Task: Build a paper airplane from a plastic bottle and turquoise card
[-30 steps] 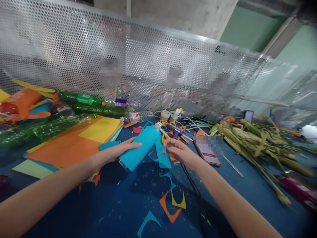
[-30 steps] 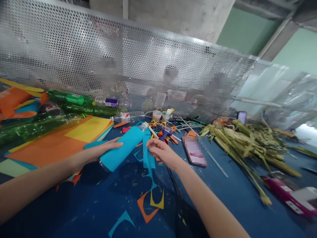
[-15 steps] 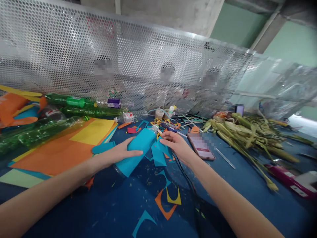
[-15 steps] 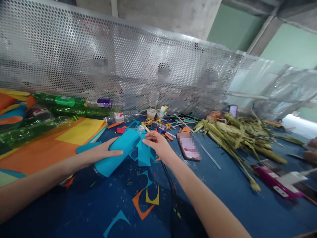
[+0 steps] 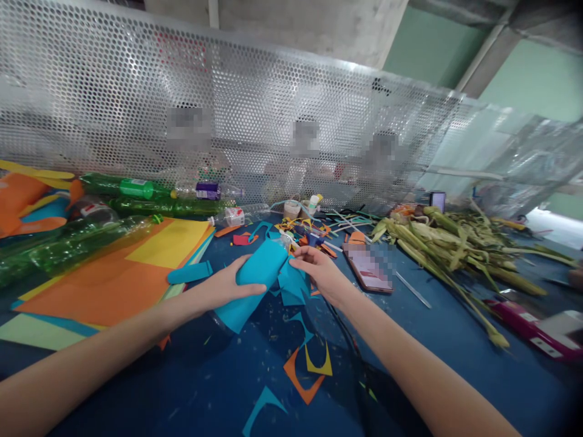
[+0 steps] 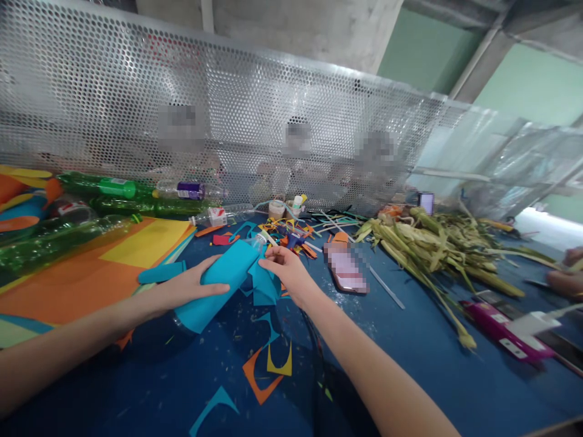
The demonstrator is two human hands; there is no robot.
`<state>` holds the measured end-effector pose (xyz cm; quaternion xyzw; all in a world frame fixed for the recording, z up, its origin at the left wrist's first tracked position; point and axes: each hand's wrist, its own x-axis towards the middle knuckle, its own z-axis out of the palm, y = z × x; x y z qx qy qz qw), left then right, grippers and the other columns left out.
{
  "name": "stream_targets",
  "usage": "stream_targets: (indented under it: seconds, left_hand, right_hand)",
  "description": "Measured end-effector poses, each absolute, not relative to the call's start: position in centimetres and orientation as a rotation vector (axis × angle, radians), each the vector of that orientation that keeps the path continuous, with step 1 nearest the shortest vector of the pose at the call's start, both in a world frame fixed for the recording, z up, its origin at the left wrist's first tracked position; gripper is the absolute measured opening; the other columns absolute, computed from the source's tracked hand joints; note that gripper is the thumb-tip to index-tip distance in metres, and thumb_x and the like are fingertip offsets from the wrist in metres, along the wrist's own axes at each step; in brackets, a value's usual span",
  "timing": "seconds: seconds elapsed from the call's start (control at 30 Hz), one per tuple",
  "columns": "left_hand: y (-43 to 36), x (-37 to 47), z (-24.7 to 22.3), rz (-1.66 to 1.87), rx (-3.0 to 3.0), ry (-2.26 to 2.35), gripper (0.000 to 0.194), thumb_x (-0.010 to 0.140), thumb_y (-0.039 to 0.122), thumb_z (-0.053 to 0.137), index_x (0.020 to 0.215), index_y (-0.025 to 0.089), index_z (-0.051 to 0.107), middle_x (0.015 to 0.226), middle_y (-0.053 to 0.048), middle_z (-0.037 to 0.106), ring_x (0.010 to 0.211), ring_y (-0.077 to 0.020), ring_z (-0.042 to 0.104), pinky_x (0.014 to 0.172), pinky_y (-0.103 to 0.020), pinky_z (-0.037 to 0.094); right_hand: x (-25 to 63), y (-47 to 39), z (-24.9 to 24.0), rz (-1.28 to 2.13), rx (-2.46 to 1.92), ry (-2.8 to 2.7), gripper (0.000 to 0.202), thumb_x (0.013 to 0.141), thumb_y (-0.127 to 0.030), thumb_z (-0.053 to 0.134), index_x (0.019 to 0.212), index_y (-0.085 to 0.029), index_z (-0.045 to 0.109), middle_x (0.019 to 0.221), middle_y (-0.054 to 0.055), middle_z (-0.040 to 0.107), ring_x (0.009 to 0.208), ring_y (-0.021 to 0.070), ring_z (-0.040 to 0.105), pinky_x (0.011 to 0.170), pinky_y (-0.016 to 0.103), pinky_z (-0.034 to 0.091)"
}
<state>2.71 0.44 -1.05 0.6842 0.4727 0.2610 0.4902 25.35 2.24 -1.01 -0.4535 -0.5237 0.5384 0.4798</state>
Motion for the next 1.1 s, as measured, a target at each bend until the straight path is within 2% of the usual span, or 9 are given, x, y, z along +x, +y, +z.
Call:
stream_targets:
  seconds: [0.43, 0.63, 0.93, 1.1]
  left_hand:
    - [0.44, 2.77, -1.13, 0.638, 1.695, 1.172, 0.085, 0.066, 0.050, 0.064, 0.136, 0.022, 0.025, 0.136, -0.010, 0.040, 0.117, -0.0297, 0.046, 0.091, -0.037, 0.042]
    - [0.14, 2.93, -0.83, 0.617, 1.699, 1.182, 0.086, 0.067, 0.054, 0.063, 0.136, 0.020, 0.024, 0.136, -0.009, 0.040, 0.117, -0.0293, 0.045, 0.090, -0.033, 0.043]
    - [0.14, 3.01, -0.84, 0.621, 1.803, 1.237, 0.089, 0.065, 0.051, 0.064, 0.137, 0.021, 0.022, 0.138, -0.010, 0.037, 0.121, -0.0320, 0.039, 0.095, -0.038, 0.036]
    - [-0.35, 3.23, -0.65, 0.641, 1.862, 1.233, 0.090, 0.064, 0.050, 0.064, 0.138, 0.024, 0.020, 0.137, -0.010, 0.039, 0.119, -0.0336, 0.042, 0.092, -0.039, 0.038]
  right_hand:
    - [25.26, 2.38, -1.52, 1.329, -1.076, -1.300, 0.032, 0.057, -0.032, 0.074, 0.077, -0.019, 0.053, 0.064, -0.006, 0.050, 0.058, 0.0088, 0.046, 0.053, 0.022, 0.034]
    - [25.18, 2.24, -1.37, 1.341, -1.078, -1.300, 0.028, 0.060, -0.030, 0.073, 0.076, -0.019, 0.053, 0.063, -0.006, 0.049, 0.057, 0.0086, 0.044, 0.053, 0.021, 0.033]
    - [25.01, 2.11, -1.25, 1.346, -1.098, -1.281, 0.032, 0.058, -0.032, 0.073, 0.077, -0.019, 0.051, 0.062, -0.007, 0.048, 0.054, 0.0078, 0.044, 0.049, 0.021, 0.032]
    - [24.81, 1.80, -0.97, 1.334, -1.100, -1.277, 0.031, 0.059, -0.032, 0.073, 0.076, -0.020, 0.050, 0.060, -0.007, 0.048, 0.049, 0.0067, 0.042, 0.045, 0.021, 0.029]
